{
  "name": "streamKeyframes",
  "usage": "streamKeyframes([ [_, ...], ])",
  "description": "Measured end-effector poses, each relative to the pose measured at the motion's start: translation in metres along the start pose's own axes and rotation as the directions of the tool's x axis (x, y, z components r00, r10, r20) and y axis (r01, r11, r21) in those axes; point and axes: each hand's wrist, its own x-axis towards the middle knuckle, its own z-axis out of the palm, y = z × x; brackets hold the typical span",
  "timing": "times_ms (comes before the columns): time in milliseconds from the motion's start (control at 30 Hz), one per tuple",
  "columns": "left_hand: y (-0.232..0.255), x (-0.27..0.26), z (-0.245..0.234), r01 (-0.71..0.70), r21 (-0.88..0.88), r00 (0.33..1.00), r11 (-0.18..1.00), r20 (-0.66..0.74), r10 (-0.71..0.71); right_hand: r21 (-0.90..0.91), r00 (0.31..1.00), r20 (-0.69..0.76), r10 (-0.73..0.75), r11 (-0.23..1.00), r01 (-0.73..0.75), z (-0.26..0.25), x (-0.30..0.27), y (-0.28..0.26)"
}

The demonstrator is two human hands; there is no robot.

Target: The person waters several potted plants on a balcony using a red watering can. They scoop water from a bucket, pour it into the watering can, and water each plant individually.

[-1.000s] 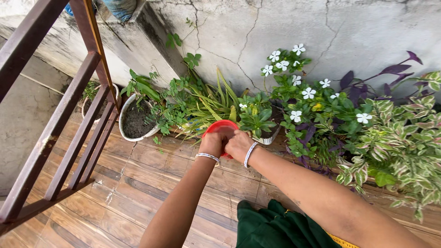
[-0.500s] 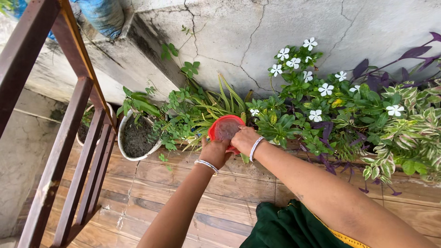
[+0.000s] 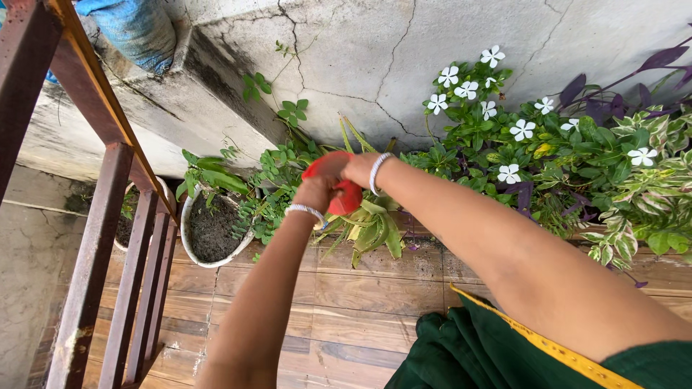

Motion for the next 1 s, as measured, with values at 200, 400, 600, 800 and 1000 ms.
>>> streamKeyframes([
  [200,-0.009,0.042,-0.064,0.078,0.146,0.991,0.986,0.098,-0.093,-0.001,0.999,-0.023,0.037,0.999,-0.037,-0.054,0.037,0.008],
  [400,-0.030,0.026,-0.072,-0.042,0.084,0.996,0.996,-0.070,0.048,-0.040,0.997,-0.082,-0.007,0.999,0.004,-0.077,0.029,-0.014],
  [600,-0.038,-0.004,-0.040,-0.008,-0.026,0.999,1.000,-0.031,0.007,-0.066,0.997,-0.014,-0.075,0.995,0.074,-0.065,0.015,-0.037],
  [800,-0.033,0.003,-0.036,0.006,0.046,0.999,0.999,0.052,-0.008,-0.003,0.998,0.034,-0.054,0.999,0.054,-0.058,0.013,-0.031],
  [1000,-0.036,0.015,-0.057,-0.010,0.071,1.000,0.997,-0.025,0.012,-0.019,1.000,-0.027,-0.013,1.000,0.013,-0.068,0.024,-0.027],
])
